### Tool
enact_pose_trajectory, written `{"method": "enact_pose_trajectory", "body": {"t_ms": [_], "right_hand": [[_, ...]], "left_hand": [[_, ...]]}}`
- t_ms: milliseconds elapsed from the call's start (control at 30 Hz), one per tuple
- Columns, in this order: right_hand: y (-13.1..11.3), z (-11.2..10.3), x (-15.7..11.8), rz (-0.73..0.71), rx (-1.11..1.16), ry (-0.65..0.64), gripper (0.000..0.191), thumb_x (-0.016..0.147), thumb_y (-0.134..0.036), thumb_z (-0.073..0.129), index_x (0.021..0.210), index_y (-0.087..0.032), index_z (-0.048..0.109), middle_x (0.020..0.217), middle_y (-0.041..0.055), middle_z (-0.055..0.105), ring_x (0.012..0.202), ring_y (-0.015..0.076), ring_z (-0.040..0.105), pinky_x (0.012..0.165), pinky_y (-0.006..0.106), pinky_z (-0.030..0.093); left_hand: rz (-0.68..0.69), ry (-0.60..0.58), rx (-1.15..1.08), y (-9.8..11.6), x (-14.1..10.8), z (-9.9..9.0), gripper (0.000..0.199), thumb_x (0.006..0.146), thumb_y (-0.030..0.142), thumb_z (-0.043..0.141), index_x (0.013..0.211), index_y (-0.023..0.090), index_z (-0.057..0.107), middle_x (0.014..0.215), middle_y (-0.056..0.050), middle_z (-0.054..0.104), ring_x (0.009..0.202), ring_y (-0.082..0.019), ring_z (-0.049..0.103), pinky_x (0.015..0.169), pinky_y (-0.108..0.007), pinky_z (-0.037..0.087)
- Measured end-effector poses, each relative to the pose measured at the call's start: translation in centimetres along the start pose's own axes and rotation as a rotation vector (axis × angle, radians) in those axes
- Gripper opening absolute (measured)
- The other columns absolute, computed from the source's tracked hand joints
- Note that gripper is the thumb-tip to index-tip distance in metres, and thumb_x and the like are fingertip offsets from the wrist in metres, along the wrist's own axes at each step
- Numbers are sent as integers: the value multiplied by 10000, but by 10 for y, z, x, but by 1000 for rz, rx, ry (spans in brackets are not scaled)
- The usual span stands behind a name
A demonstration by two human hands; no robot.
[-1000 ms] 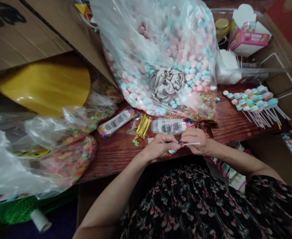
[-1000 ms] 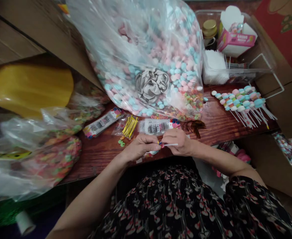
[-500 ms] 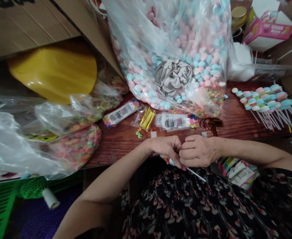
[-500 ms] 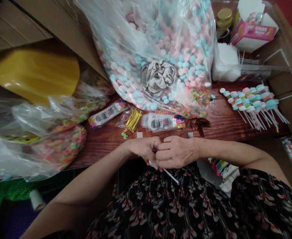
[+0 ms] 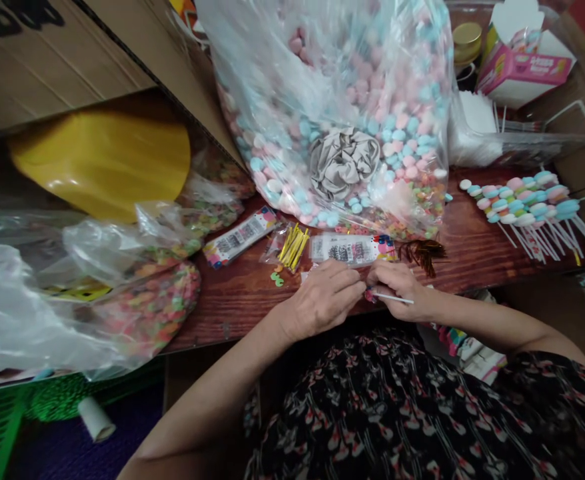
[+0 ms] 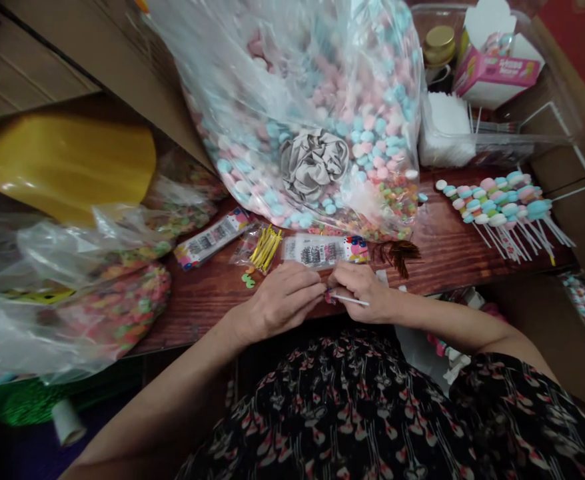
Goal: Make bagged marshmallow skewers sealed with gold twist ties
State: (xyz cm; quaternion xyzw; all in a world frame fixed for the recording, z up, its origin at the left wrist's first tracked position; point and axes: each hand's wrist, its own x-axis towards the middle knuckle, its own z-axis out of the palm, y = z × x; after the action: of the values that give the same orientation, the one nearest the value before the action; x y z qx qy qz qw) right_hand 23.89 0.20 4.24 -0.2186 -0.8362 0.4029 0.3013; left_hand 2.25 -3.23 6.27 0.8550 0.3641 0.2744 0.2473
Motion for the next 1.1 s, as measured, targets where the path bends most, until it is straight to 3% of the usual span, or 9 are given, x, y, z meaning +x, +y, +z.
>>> {"method": "enact_pose_trajectory", "body": {"t_ms": [133, 233, 333, 467, 567, 633, 800, 967, 1100], "right_hand": [[-13, 1, -1, 284, 516, -111, 239, 935, -316, 504, 740, -178, 507, 659, -29, 508, 589, 91, 457, 579, 220, 380], [-18, -3, -2, 330, 573, -62, 245, 936, -338, 515, 753, -175, 519, 692, -20, 524, 614, 92, 468, 592, 219, 392], [-18, -10, 1, 146, 319, 79, 182, 941, -246, 481, 774, -182, 517, 736, 4, 528, 682, 114, 485, 655, 247, 411], [-17, -8, 7, -339, -75, 44, 114, 898, -132, 429, 852, -178, 522, 765, 48, 556, 730, 157, 504, 676, 284, 432], [-13, 0, 11, -572, -390, 40, 142, 879, -112, 414, 851, -169, 541, 730, 48, 543, 688, 170, 478, 640, 301, 409], [-8, 1, 15, -510, -465, 110, 156, 884, -116, 403, 841, -170, 543, 720, 39, 524, 670, 166, 465, 615, 295, 386], [-3, -10, 28, -172, -221, 288, 135, 881, -116, 418, 825, -182, 523, 739, 25, 514, 693, 150, 468, 623, 269, 379], [-22, -5, 38, 46, 126, 261, 148, 869, -128, 478, 735, -187, 495, 706, -12, 518, 656, 113, 467, 639, 242, 380], [-22, 5, 42, 65, 144, 195, 168, 870, -129, 489, 712, -186, 490, 679, -21, 513, 636, 108, 465, 631, 233, 373]], "left_hand": [[108, 11, 122, -7, -8, -5, 280, 884, 252, 586, 1159, 241, 633, 1045, -84, 673, 1013, -226, 576, 945, -425, 429], [-150, 226, 153, -10, -13, -6, 507, 792, 437, 700, 1242, 229, 597, 1114, -108, 642, 1094, -287, 547, 985, -477, 402], [-579, 363, -207, -8, -14, 2, 803, 760, 616, 665, 1401, 191, 435, 961, -90, 655, 829, -216, 605, 768, -360, 488], [-919, 172, -1147, 0, 2, 9, 910, 823, 804, 313, 1458, 152, 298, 769, -60, 663, 551, -161, 584, 525, -275, 453], [-825, 321, -1422, 9, 18, -8, 895, 789, 846, 289, 1320, 158, 504, 772, -73, 687, 655, -193, 642, 621, -315, 516], [-645, 408, -1376, 16, 22, -23, 836, 791, 842, 303, 1139, 167, 653, 679, -53, 672, 675, -207, 649, 671, -341, 534], [-513, -46, -943, 20, 10, -16, 341, 795, 516, 689, 798, 182, 759, 672, -26, 694, 695, -179, 643, 731, -302, 527], [-589, 664, -1090, -9, 2, 6, 214, 719, 334, 794, 916, 258, 758, 855, 13, 736, 722, -128, 650, 743, -268, 530], [-506, 720, -1307, -20, -2, -5, 222, 728, 309, 787, 946, 284, 747, 888, -3, 735, 872, -168, 677, 835, -320, 538]]}}
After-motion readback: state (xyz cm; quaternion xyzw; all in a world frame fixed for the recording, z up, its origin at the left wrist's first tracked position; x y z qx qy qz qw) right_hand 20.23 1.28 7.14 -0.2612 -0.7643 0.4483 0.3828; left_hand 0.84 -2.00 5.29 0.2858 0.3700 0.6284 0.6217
